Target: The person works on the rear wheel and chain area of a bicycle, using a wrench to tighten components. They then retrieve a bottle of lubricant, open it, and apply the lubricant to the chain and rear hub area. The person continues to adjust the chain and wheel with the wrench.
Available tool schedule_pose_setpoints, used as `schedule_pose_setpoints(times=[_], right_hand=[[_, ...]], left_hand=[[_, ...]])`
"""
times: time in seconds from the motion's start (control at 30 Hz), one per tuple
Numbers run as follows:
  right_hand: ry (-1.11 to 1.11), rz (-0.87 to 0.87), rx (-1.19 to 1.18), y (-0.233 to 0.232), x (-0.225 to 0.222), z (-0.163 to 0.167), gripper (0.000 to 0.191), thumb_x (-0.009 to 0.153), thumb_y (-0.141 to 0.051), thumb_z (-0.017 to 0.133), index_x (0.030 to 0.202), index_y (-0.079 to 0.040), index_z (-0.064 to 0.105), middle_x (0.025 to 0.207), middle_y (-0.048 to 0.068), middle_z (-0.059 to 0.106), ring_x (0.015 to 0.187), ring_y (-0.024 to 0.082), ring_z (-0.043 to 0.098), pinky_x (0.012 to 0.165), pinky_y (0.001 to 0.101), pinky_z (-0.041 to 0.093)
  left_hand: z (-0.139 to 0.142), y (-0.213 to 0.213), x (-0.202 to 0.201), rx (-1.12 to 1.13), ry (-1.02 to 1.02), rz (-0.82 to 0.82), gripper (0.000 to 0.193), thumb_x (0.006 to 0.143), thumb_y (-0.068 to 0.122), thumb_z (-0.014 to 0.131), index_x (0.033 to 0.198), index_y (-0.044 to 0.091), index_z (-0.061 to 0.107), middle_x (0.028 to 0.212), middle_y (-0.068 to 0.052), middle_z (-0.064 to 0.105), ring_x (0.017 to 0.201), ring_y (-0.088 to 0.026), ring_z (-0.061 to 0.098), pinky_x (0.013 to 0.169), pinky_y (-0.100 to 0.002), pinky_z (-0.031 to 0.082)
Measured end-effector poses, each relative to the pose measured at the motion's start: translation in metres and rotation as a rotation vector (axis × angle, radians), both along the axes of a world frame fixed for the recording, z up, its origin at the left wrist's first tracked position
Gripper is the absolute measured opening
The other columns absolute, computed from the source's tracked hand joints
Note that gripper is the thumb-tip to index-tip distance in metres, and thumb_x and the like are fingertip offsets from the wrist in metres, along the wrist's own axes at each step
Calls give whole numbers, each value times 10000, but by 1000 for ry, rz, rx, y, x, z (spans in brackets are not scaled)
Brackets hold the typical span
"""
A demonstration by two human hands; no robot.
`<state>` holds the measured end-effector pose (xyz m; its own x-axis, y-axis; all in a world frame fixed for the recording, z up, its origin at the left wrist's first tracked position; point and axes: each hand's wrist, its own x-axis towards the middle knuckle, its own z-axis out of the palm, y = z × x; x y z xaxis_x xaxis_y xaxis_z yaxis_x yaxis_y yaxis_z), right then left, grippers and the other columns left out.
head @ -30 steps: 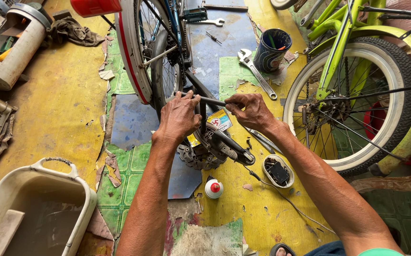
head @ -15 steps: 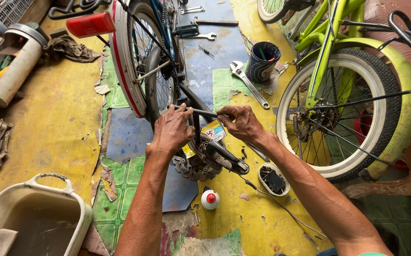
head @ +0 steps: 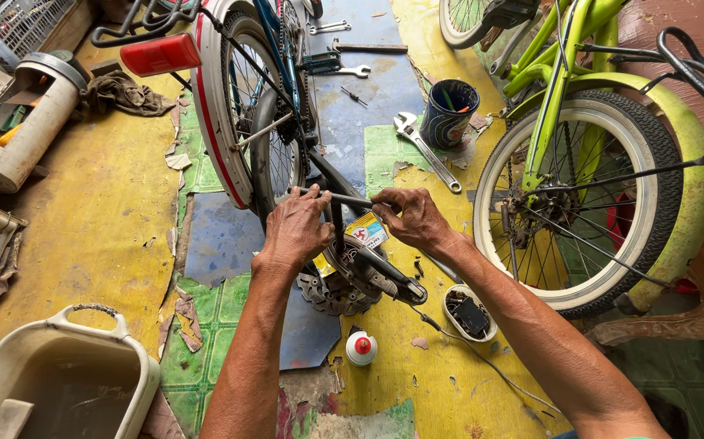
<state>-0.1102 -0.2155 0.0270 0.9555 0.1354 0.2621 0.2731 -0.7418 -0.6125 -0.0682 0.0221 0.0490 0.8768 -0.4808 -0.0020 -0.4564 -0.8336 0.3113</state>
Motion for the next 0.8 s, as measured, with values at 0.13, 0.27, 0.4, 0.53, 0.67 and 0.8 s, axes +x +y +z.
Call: schedule_pose_setpoints(times=[0.13,0.27,0.4,0.53,0.67,0.8], right_hand=[[-6,0,7,1,0,2,196,952,-171,695,1069,-34,772,862,127,786,737,188,757,689,337,613],[-18,5,12,2,1,3,193,955,-162,690,1073,-31,768,870,125,789,743,183,762,691,332,618],[-8,-10,3,1,0,2,194,949,-160,695,1077,-34,770,869,130,789,740,187,761,683,336,616],[-9,-6,6,1,0,1,194,951,-157,692,1082,-36,768,876,126,790,742,186,762,685,334,619],[-15,-11,4,2,0,0,189,953,-153,688,1079,-38,770,874,124,792,740,186,763,687,334,619],[-17,-12,4,1,1,-1,192,954,-152,687,1085,-38,770,880,125,791,737,188,761,681,334,617]], left_hand=[[1,0,2,12,3,2,651,840,287,766,1452,212,556,1581,-62,439,1445,-335,410,1171,-469,397],[1,-1,3,9,11,9,659,842,298,775,1457,228,549,1588,-53,426,1461,-336,386,1179,-483,382],[2,-2,2,15,22,10,665,846,296,775,1464,232,540,1593,-51,423,1467,-336,382,1187,-481,378],[2,-2,1,21,21,12,664,852,299,773,1468,228,534,1594,-54,414,1472,-348,364,1189,-485,364],[2,-2,1,27,12,7,657,855,294,770,1466,220,540,1595,-57,420,1474,-348,370,1196,-479,368],[2,-2,2,17,16,10,668,845,290,775,1464,219,537,1596,-53,413,1472,-344,365,1189,-483,368]])
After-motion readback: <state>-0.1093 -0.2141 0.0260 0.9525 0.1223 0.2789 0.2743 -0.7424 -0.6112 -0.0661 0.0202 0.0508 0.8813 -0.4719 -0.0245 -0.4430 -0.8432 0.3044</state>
